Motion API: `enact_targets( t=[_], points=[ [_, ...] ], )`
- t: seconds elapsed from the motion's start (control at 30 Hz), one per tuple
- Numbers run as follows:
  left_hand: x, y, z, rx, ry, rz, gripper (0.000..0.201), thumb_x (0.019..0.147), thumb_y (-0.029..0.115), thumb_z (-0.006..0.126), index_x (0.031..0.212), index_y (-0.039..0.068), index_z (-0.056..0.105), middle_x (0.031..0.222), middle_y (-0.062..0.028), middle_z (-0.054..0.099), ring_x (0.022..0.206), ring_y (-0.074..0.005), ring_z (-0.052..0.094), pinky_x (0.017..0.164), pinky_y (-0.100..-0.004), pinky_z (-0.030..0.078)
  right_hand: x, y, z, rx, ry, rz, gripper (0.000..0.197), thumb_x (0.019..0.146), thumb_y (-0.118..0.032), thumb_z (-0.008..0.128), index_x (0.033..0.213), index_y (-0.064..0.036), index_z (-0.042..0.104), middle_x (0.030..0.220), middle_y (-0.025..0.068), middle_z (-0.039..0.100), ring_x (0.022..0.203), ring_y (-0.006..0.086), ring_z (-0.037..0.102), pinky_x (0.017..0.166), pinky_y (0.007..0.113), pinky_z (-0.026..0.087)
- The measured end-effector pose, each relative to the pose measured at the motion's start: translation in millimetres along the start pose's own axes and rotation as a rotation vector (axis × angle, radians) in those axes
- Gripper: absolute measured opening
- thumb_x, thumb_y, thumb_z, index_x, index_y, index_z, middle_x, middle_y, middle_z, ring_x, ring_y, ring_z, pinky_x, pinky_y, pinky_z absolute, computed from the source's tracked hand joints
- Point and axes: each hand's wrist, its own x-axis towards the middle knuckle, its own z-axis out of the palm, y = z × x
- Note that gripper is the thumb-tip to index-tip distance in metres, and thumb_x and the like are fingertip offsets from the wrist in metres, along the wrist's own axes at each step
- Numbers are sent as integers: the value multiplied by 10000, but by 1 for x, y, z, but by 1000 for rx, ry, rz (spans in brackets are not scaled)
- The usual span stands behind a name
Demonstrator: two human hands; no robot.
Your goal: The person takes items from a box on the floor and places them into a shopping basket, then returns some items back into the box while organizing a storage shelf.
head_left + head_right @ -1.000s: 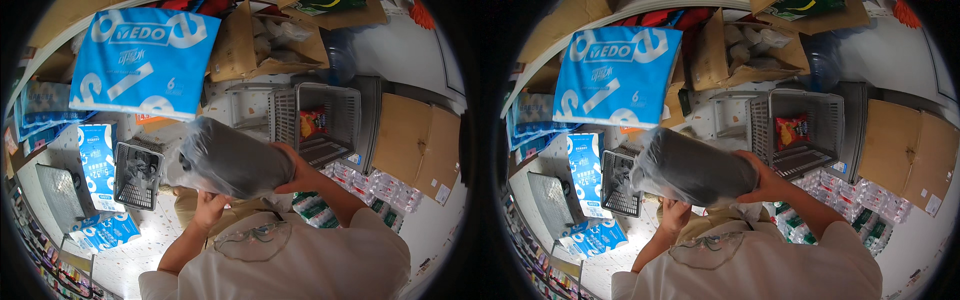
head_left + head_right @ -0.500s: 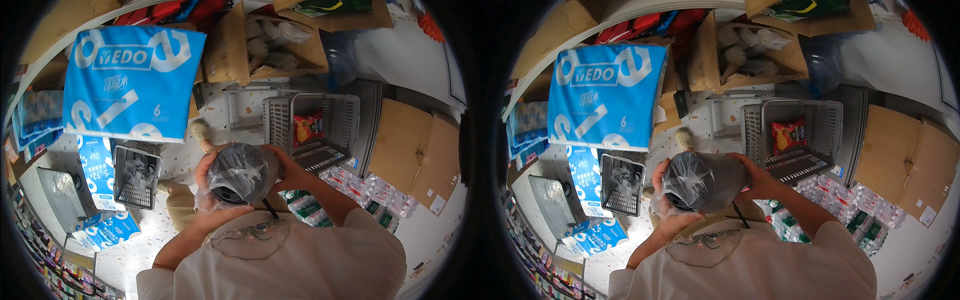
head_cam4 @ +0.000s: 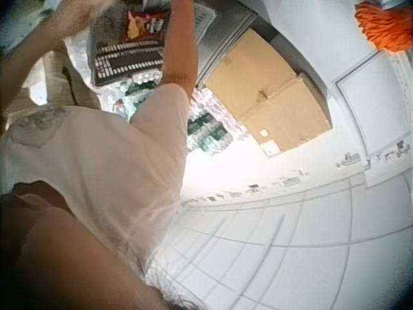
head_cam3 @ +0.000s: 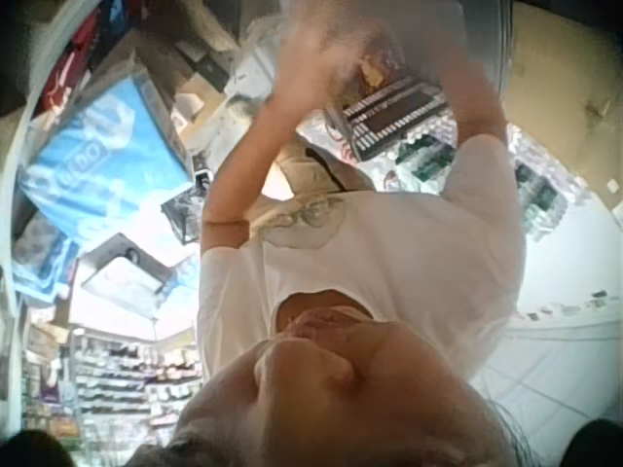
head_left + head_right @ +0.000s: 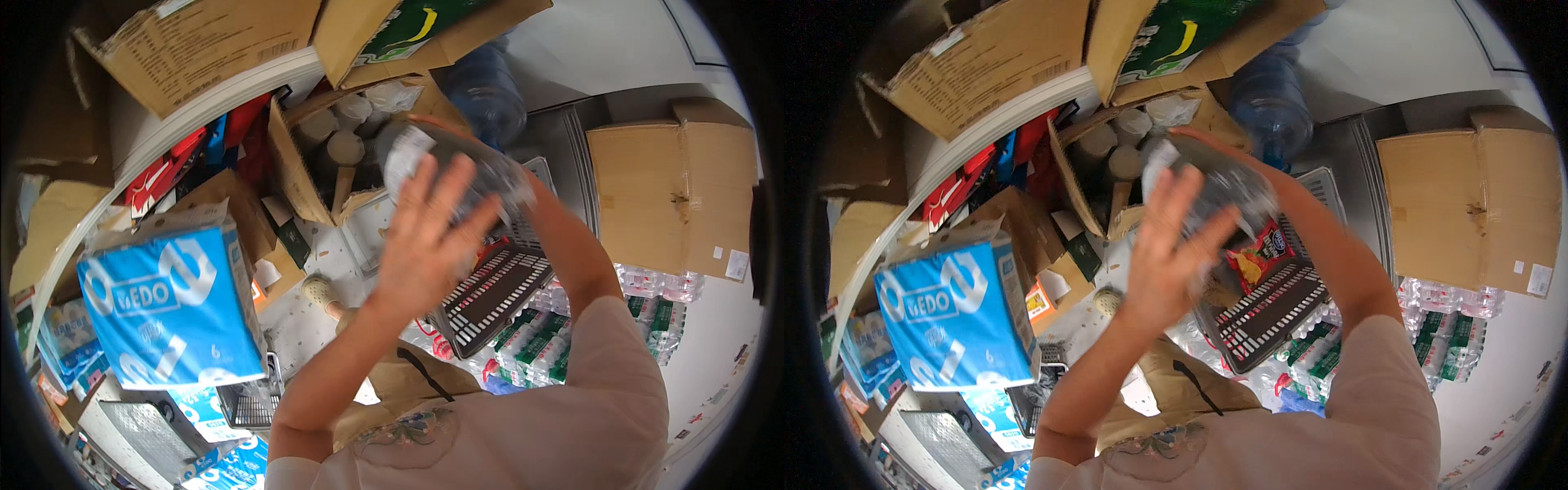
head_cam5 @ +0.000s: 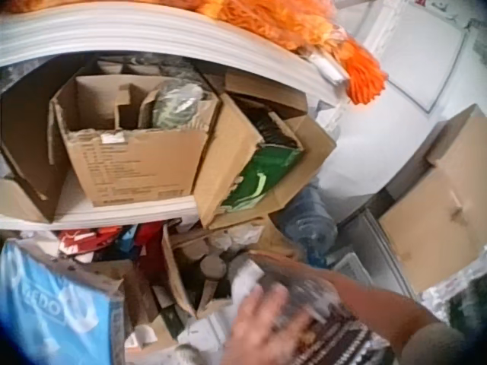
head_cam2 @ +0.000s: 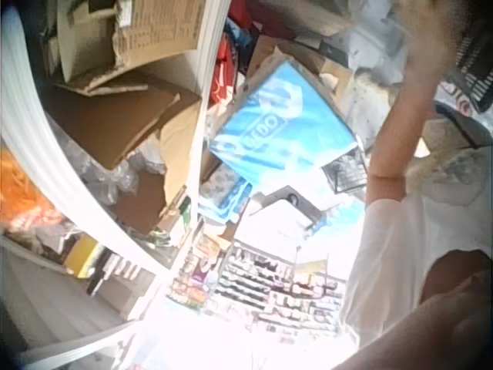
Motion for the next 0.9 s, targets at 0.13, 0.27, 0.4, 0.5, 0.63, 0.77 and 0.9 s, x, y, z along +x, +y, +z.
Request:
enact_targets(
  t=[0.13,0.27,0.4,0.5,0.63,0.77,0.9],
  points=[
    [22,-57,10,70,17,-75,419,806,-25,552,1202,99,604,1453,-205,325,1334,-422,312,1089,-454,276,90,93,-73,29,-133,-72,597,889,-218,557,1422,-82,328,1381,82,442,1224,177,456,1051,316,352],
    [0,-110,16,560,-155,-298,425,832,67,591,1253,117,553,1432,-178,356,1299,-399,364,1046,-487,333,146,134,-50,-1021,-57,-35,499,876,-187,585,1350,-99,461,1354,50,499,1218,205,479,1013,331,388],
    [-41,-125,28,691,-324,-446,440,797,128,649,1222,76,550,1406,-146,394,1271,-347,412,1028,-508,347,162,130,-28,-692,63,321,515,847,-324,610,1309,-125,502,1343,168,488,1212,276,491,964,344,408],
    [-62,-102,26,554,-331,-432,390,771,107,663,1150,63,582,1391,-143,411,1258,-320,429,1036,-513,337,169,151,-13,-654,24,258,719,798,-502,637,1374,-128,423,1364,203,457,1236,301,471,991,352,396],
    [-103,-69,12,281,-313,-481,349,758,98,674,1094,50,595,1354,-147,440,1236,-325,443,1031,-515,344,173,164,38,-880,-30,224,1066,653,-558,749,1469,-123,219,1369,238,440,1243,348,462,1023,377,383],
    [-167,-36,-18,156,-257,-540,324,768,88,663,1085,53,603,1272,-155,506,1179,-343,483,987,-504,385,179,159,51,-814,76,244,1069,599,-394,828,1454,-118,248,1371,231,439,1252,355,448,1023,384,378],
    [-249,-12,-64,231,-246,-761,278,764,93,665,1036,52,627,1214,-139,549,1081,-337,537,937,-472,410,185,173,30,-929,-111,80,1026,628,-397,816,1441,-89,272,1373,226,438,1274,347,423,1036,387,365]
  ],
)
